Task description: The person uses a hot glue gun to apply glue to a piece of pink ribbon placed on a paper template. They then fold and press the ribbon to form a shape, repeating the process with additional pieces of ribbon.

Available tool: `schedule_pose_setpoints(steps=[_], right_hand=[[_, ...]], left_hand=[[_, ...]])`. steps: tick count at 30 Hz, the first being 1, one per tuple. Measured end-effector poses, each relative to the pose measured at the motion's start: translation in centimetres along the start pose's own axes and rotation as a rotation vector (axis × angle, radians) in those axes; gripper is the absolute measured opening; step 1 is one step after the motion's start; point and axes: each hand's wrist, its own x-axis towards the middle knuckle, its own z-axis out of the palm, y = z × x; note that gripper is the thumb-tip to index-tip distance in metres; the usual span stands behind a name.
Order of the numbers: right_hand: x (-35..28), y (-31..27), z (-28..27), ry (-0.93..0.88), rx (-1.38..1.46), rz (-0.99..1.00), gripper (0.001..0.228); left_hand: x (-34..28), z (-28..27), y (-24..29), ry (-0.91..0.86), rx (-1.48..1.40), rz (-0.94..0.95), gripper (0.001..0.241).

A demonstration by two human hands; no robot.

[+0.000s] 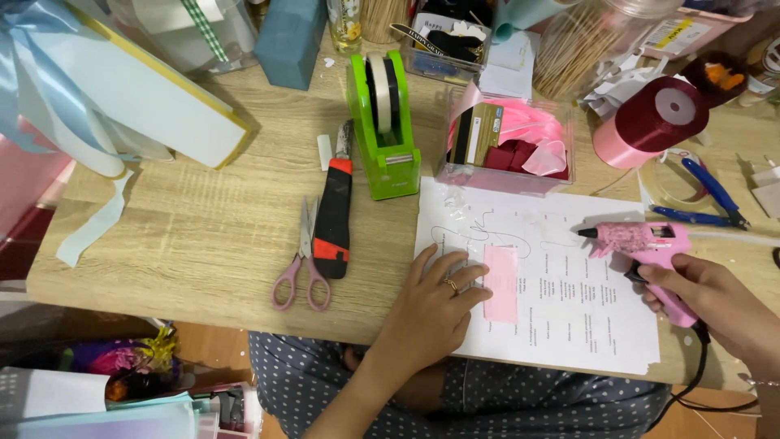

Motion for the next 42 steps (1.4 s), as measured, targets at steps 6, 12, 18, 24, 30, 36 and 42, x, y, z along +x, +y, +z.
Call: schedule_pose_setpoints(steps=[6, 12, 18, 24, 30, 36, 42], right_hand=[[-2.2, 0.2, 1.2, 0.288, -0.882, -0.27, 0.044], [-4.6, 3.3, 8.5, 0.155, -0.468, -1.075, 0.037], [-5.0, 2.8, 13.0, 0.167, -0.61, -1.182, 0.058], [-5.2, 4.3, 13.4, 0.289, -0.613, -1.252, 0.049], [-5.5, 4.5, 13.4, 0.281, -0.599, -1.265, 0.05], [-5.4, 4.6, 13.6, 0.294, -0.566, -1.292, 0.05], [-5.8, 4.5, 13.5, 0.247, -0.525, -1.262, 0.045]], left_hand=[[0.0, 0.2, 0.0, 0.004, -0.009, 0.0, 0.024], [0.0, 0.4, -0.1, 0.003, -0.036, -0.002, 0.025], [0.3, 0.0, -0.1, -0.037, -0.107, -0.049, 0.028], [2.4, 1.6, 0.5, 0.118, 0.086, -0.263, 0.028], [3.0, 3.0, 0.6, 0.08, 0.233, -0.315, 0.03], [3.1, 2.8, 0.9, 0.068, 0.291, -0.306, 0.019], [3.4, 3.5, 0.7, 0.068, 0.156, -0.31, 0.017]])
